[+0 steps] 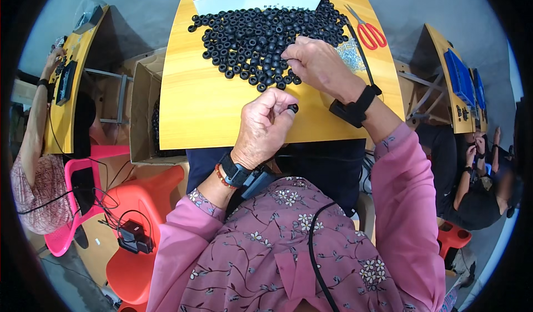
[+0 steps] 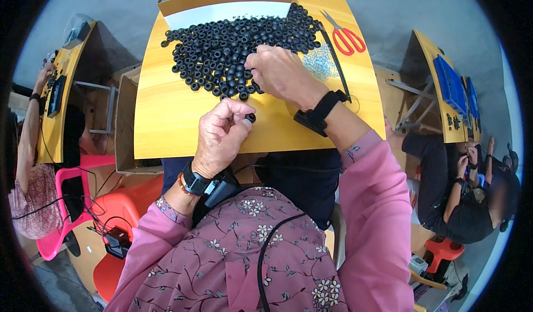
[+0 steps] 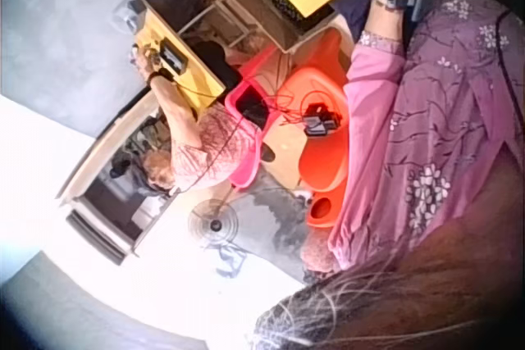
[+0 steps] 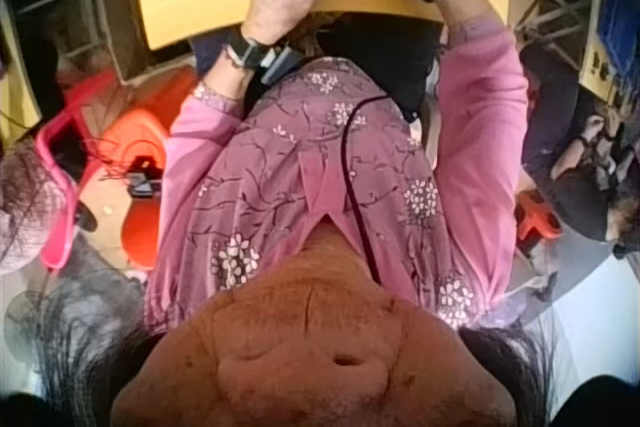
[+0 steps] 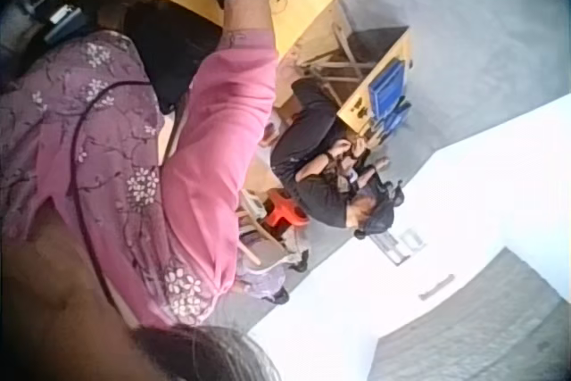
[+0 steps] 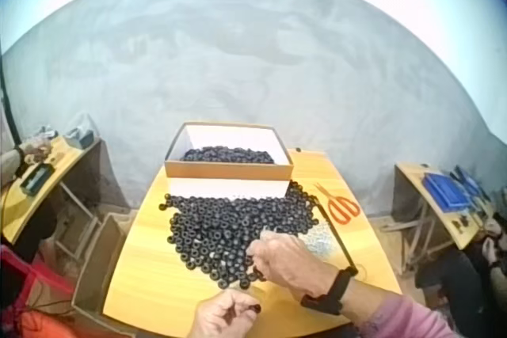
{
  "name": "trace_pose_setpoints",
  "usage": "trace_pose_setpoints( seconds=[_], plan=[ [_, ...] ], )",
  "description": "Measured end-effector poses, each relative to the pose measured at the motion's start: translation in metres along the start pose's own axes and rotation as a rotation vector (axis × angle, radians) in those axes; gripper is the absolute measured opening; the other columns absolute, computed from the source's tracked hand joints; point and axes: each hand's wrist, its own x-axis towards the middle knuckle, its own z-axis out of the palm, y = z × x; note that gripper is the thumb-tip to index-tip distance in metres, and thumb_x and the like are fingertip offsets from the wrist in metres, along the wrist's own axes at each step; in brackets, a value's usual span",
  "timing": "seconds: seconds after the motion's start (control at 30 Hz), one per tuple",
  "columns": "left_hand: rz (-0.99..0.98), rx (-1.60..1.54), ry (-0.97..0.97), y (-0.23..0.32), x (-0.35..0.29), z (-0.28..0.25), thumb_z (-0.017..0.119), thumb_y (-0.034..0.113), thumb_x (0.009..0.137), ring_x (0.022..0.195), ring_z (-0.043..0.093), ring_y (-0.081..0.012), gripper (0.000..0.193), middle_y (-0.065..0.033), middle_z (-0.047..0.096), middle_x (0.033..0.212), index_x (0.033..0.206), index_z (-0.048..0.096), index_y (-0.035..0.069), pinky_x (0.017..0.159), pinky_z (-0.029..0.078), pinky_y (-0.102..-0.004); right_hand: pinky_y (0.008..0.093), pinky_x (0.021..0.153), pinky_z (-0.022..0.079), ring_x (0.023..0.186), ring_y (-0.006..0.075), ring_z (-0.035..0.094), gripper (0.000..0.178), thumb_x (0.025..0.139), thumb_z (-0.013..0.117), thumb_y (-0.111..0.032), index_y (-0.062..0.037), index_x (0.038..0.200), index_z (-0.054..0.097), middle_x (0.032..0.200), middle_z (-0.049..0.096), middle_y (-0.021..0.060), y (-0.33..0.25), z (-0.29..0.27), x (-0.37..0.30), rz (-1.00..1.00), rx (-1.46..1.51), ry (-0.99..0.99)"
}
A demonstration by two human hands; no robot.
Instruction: Assembling small black components by inserting smaller pieces into them at a workstation.
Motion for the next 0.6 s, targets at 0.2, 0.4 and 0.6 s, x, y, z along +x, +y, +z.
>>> trace_pose_setpoints(
  seconds=[0.2,0.4,0.6],
  plan=[
    [0.015,-0.014,0.003,-0.002,0.001,0.001,0.060,-0.012,0.086,0.071,0.044,-0.0014,0.020,0.0084,0.049,0.080,0.101,0.064,0.002,0.065,0.040,-0.0177,0.0464,0.075,0.053,0.085,0.0368,0.065,0.013,0.082,0.064,-0.004,-0.0023,0.093,0.071,0.086,0.065,0.0157,-0.003,-0.001,0.006,0.011,0.001,-0.030],
    [0.037,0.032,-0.003,-0.007,0.001,0.000,0.060,-0.012,0.086,0.074,0.045,-0.0023,0.020,0.0065,0.051,0.084,0.100,0.063,0.002,0.068,0.041,-0.0184,0.0488,0.076,0.054,0.086,0.0387,0.066,0.007,0.085,0.061,-0.008,-0.0033,0.089,0.065,0.091,0.064,0.0170,-0.006,0.001,0.007,0.043,-0.106,-0.097],
    [0.068,0.114,-0.012,-0.011,0.002,-0.002,0.060,-0.012,0.086,0.077,0.046,-0.0031,0.021,0.0047,0.054,0.089,0.100,0.063,0.001,0.071,0.042,-0.0190,0.0474,0.068,0.052,0.078,0.0380,0.064,0.005,0.086,0.061,-0.008,-0.0034,0.087,0.062,0.086,0.062,0.0162,-0.009,-0.011,-0.005,0.021,0.053,0.044]
  ],
)
